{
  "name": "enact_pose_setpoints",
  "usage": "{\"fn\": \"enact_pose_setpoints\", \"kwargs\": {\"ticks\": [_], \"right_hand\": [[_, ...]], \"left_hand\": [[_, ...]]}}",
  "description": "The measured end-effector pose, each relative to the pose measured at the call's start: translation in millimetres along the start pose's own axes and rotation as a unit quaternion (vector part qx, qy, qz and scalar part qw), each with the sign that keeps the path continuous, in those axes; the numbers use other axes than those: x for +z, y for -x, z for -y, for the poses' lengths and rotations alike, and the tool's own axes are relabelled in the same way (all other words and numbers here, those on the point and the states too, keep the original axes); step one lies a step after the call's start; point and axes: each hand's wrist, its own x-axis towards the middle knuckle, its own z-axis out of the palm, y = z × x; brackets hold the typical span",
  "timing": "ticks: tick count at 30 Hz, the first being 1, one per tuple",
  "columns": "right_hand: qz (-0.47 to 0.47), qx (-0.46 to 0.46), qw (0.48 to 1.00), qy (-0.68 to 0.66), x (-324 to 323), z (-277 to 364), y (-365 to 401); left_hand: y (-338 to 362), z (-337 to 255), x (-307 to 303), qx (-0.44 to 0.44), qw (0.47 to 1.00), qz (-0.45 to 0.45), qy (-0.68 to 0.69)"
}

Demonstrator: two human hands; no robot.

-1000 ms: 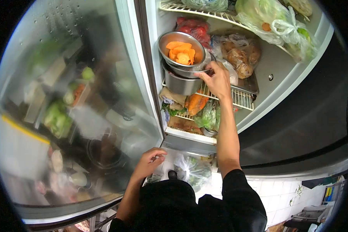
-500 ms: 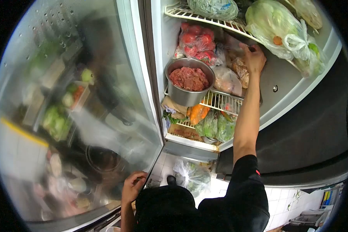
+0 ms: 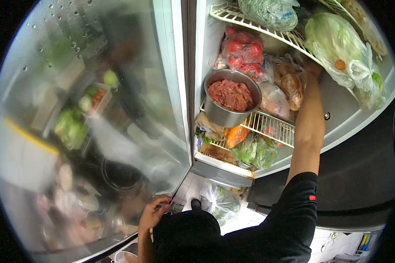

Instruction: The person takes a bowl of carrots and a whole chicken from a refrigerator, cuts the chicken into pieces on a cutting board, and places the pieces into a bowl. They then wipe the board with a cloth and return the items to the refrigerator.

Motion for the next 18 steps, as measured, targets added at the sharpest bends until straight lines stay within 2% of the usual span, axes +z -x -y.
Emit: {"fn": "enact_pose_setpoints", "kwargs": {"ticks": [1,3,4,6,7,9,11,13,15,16,17,18], "right_hand": [[0.000,0.001,1.000,0.002,-12.1,12.3,10.1],[-0.113,-0.030,0.993,-0.031,-25.7,25.1,26.6],[-0.113,-0.029,0.993,-0.031,-37.0,32.4,36.1],[0.094,0.137,0.982,-0.089,-77.5,62.4,55.5],[0.095,0.143,0.981,-0.089,-82.2,71.2,65.6],[0.043,0.174,0.976,-0.119,-91.4,82.6,83.6],[-0.064,0.159,0.971,-0.164,-112.4,104.3,112.4],[-0.113,0.159,0.941,-0.277,-129.2,124.4,156.3],[-0.122,0.186,0.905,-0.363,-177.3,183.0,224.0],[-0.091,0.199,0.843,-0.491,-186.0,207.1,266.8],[-0.013,0.248,0.836,-0.490,-203.2,235.4,311.7],[0.033,0.213,0.816,-0.536,-220.9,262.2,354.8]], "left_hand": [[-0.2,-2.1,-0.6,0.001,1.000,0.002,0.000],[2.1,-5.0,-4.0,0.000,1.000,0.018,0.007],[4.0,-3.0,-6.0,0.000,1.000,0.019,0.005],[10.6,5.4,-10.1,-0.013,1.000,0.018,-0.002],[15.9,10.3,-13.2,-0.014,1.000,0.021,-0.006],[27.7,20.6,-18.3,-0.026,0.999,0.003,-0.033],[44.0,27.0,-23.0,-0.048,0.998,0.003,-0.037],[64.4,37.2,-25.9,-0.071,0.997,0.003,-0.037],[85.7,53.5,-27.1,-0.099,0.993,-0.008,-0.057],[98.8,67.6,-30.4,-0.108,0.989,0.002,-0.097],[111.5,77.1,-32.9,-0.144,0.980,0.013,-0.137],[126.2,101.4,-38.7,-0.139,0.971,0.031,-0.192]]}}
